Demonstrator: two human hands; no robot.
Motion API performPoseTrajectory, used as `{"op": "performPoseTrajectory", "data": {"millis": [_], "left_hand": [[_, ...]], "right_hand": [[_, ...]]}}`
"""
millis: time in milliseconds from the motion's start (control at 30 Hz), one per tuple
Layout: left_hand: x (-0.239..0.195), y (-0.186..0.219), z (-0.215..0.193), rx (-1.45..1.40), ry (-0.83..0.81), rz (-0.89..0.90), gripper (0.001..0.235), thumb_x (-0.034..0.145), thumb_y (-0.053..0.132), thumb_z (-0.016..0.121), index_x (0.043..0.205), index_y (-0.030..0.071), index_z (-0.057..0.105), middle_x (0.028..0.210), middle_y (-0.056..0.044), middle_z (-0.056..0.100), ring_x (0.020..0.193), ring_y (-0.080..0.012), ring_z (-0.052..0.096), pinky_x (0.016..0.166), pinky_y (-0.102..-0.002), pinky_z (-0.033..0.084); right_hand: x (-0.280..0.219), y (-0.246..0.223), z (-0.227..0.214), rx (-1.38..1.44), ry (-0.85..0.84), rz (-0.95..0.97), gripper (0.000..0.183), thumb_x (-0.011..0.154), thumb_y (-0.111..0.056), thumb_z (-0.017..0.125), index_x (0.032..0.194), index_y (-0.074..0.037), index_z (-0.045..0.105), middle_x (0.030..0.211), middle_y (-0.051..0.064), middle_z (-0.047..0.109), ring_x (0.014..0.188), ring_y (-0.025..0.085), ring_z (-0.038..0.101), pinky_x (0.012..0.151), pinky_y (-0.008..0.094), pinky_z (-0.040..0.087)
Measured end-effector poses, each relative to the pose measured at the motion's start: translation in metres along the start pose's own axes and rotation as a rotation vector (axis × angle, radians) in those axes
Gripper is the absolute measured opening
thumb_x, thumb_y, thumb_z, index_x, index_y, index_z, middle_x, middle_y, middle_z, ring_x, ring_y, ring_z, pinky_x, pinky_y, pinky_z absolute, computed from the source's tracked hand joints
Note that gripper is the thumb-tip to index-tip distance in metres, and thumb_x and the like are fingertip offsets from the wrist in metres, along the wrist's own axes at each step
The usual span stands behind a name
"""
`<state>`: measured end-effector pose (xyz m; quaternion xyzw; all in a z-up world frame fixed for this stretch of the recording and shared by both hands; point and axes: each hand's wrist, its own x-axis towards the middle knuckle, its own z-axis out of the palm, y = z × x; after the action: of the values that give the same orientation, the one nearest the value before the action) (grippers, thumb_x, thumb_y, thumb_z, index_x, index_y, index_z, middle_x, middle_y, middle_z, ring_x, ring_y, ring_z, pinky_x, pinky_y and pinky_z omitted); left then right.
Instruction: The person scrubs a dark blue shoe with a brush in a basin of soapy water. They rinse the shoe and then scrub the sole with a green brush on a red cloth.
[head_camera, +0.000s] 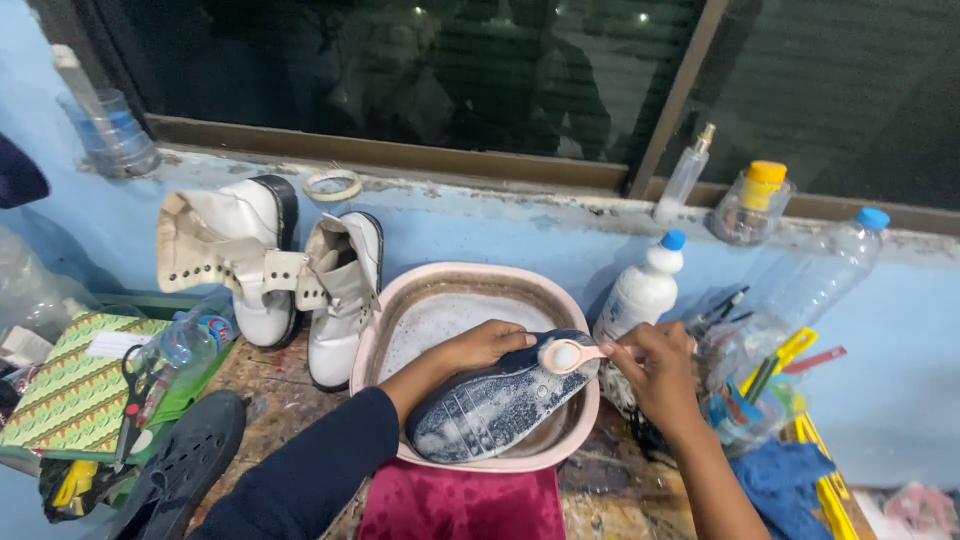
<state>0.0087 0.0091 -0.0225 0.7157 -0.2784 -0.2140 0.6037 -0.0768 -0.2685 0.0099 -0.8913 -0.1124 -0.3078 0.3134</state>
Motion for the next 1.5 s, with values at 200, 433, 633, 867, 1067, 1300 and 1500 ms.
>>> {"op": "performPoseTrajectory", "data": {"millis": [200, 433, 633, 867, 1067, 1300, 1500], "left_hand": [[-0.004, 0.019, -0.005, 0.08, -0.156, 0.001, 0.042, 0.099, 0.048, 0.064, 0.095, 0.008, 0.074, 0.091, -0.008, 0.072, 0.091, -0.0205, 0.065, 0.086, -0.039, 0.051], [-0.002, -0.004, -0.009, 0.094, -0.256, -0.133, 0.042, 0.098, 0.047, 0.059, 0.101, 0.007, 0.071, 0.097, -0.002, 0.073, 0.087, -0.015, 0.069, 0.08, -0.027, 0.052], [0.0, -0.009, -0.011, 0.249, -0.231, -0.1, 0.047, 0.099, 0.047, 0.053, 0.118, 0.008, 0.073, 0.106, -0.003, 0.074, 0.092, -0.0142, 0.068, 0.082, -0.025, 0.049], [-0.009, 0.001, -0.009, 0.013, -0.183, -0.055, 0.039, 0.101, 0.044, 0.059, 0.102, 0.009, 0.073, 0.09, -0.003, 0.07, 0.083, -0.0138, 0.065, 0.076, -0.027, 0.051], [0.008, -0.026, -0.023, -0.061, -0.103, 0.022, 0.037, 0.102, 0.044, 0.063, 0.091, 0.011, 0.075, 0.077, -0.002, 0.068, 0.077, -0.0136, 0.062, 0.075, -0.031, 0.052], [-0.008, -0.004, -0.061, 0.096, 0.25, 0.018, 0.048, 0.099, 0.053, 0.062, 0.116, 0.011, 0.077, 0.109, -0.017, 0.075, 0.109, -0.0277, 0.068, 0.101, -0.044, 0.049], [-0.043, 0.045, -0.067, -0.034, 0.649, 0.077, 0.055, 0.101, 0.055, 0.053, 0.136, 0.015, 0.068, 0.134, -0.011, 0.067, 0.128, -0.0205, 0.059, 0.118, -0.041, 0.037]], "right_hand": [[-0.014, 0.003, -0.019, 0.013, 0.009, 0.006, 0.02, 0.083, -0.031, 0.082, 0.077, -0.017, 0.069, 0.061, 0.003, 0.052, 0.086, 0.027, 0.052, 0.084, 0.038, 0.035], [-0.038, 0.015, -0.017, 0.022, -0.024, -0.002, 0.014, 0.084, -0.03, 0.078, 0.082, -0.016, 0.075, 0.073, -0.002, 0.059, 0.081, 0.016, 0.043, 0.077, 0.033, 0.033], [-0.046, 0.024, -0.014, -0.031, -0.023, -0.133, 0.023, 0.083, -0.025, 0.079, 0.075, -0.019, 0.058, 0.072, -0.003, 0.056, 0.08, 0.018, 0.045, 0.079, 0.037, 0.031], [-0.044, 0.038, -0.011, -0.03, 0.015, -0.091, 0.011, 0.081, -0.034, 0.08, 0.079, -0.026, 0.072, 0.07, -0.004, 0.053, 0.082, 0.022, 0.046, 0.079, 0.036, 0.033], [-0.043, 0.031, 0.002, -0.038, 0.095, -0.053, 0.017, 0.082, -0.023, 0.08, 0.074, -0.019, 0.066, 0.073, 0.007, 0.052, 0.086, 0.033, 0.052, 0.084, 0.04, 0.04], [-0.019, -0.002, -0.03, -0.187, 0.068, 0.053, 0.025, 0.086, -0.041, 0.08, 0.076, -0.021, 0.067, 0.064, 0.002, 0.056, 0.086, 0.029, 0.057, 0.081, 0.041, 0.04], [-0.007, -0.064, 0.009, -0.669, -0.409, -0.208, 0.016, 0.075, -0.036, 0.08, 0.088, -0.027, 0.078, 0.082, 0.005, 0.077, 0.09, 0.033, 0.067, 0.084, 0.05, 0.047]]}}
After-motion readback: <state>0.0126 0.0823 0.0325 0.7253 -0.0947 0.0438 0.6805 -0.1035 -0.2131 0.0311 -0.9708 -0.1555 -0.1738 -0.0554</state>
